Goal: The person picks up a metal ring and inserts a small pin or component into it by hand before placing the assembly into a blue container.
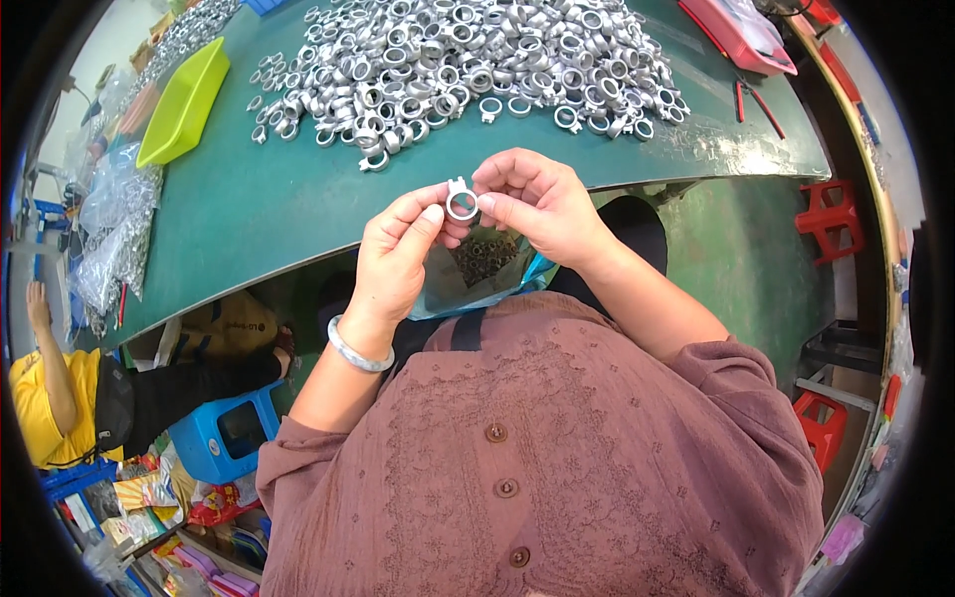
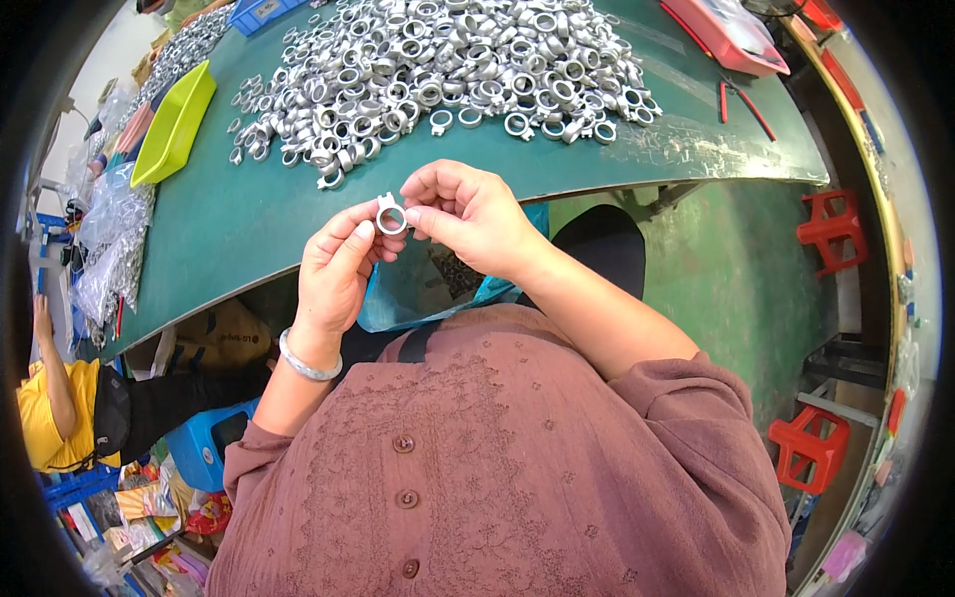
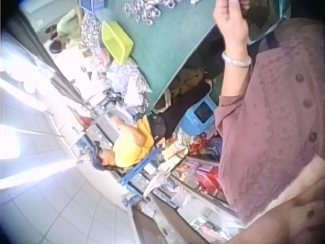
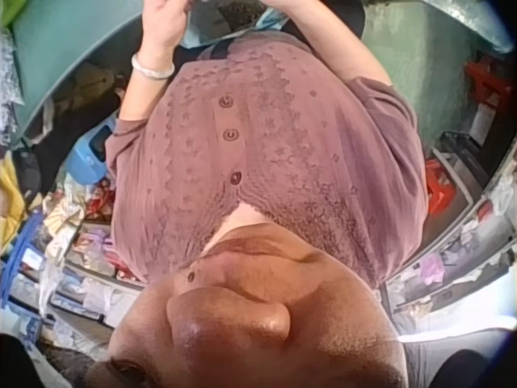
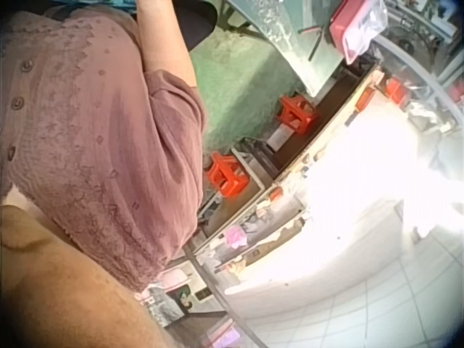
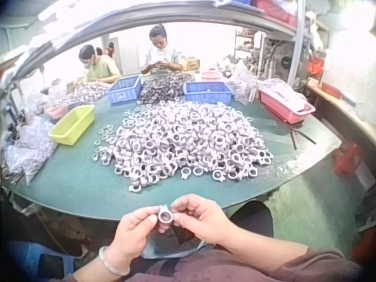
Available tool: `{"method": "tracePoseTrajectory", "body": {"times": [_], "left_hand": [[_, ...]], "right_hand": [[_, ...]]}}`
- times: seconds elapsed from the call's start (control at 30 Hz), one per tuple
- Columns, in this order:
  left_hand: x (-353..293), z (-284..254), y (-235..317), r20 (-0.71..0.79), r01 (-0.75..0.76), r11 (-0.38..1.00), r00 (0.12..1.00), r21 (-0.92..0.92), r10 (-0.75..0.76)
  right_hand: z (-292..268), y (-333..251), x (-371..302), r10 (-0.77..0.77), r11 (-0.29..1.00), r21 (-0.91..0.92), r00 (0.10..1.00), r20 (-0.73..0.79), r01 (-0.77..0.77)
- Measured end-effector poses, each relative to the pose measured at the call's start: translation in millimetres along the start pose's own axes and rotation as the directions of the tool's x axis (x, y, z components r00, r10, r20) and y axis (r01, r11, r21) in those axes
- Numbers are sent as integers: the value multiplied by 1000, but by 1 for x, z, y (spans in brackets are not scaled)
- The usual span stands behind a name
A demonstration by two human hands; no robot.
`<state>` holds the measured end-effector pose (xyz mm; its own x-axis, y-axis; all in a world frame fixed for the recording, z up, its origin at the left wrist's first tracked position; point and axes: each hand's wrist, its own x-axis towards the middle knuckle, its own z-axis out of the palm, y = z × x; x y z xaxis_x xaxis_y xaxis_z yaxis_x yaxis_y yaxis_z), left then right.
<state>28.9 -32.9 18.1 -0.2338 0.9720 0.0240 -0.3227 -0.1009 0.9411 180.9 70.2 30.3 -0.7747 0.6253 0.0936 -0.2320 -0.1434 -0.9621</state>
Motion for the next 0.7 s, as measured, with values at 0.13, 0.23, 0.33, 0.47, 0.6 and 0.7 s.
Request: {"method": "tracePoseTrajectory", "body": {"times": [0.13, 0.23, 0.33, 0.47, 0.6, 0.7], "left_hand": [[0, 1, 0, 12, 11, 1000, 1000, -5, -11], [-1, 3, 2, 16, 19, 1000, 1000, 7, -19], [-2, 4, 3, 17, 21, 1000, 1000, 12, -21], [-4, 5, 5, 23, 1, 1000, 1000, 24, -1], [-6, 7, 6, 15, -29, 999, 999, 39, 28], [-7, 7, 6, 44, -116, 983, 993, 145, 111]], "right_hand": [[-2, 1, 0, 10, 1000, -1, 1000, 6, -10], [-2, 1, -1, 20, 1000, -1, 1000, 10, -20], [-2, 2, -2, 15, 1000, 18, 1000, 18, -15], [-2, 1, -3, 12, 1000, 24, 1000, 29, -12], [-1, 1, -3, 1, 997, 79, 999, 44, -4], [-1, 3, -3, -15, 996, 93, 999, 39, 12]]}}
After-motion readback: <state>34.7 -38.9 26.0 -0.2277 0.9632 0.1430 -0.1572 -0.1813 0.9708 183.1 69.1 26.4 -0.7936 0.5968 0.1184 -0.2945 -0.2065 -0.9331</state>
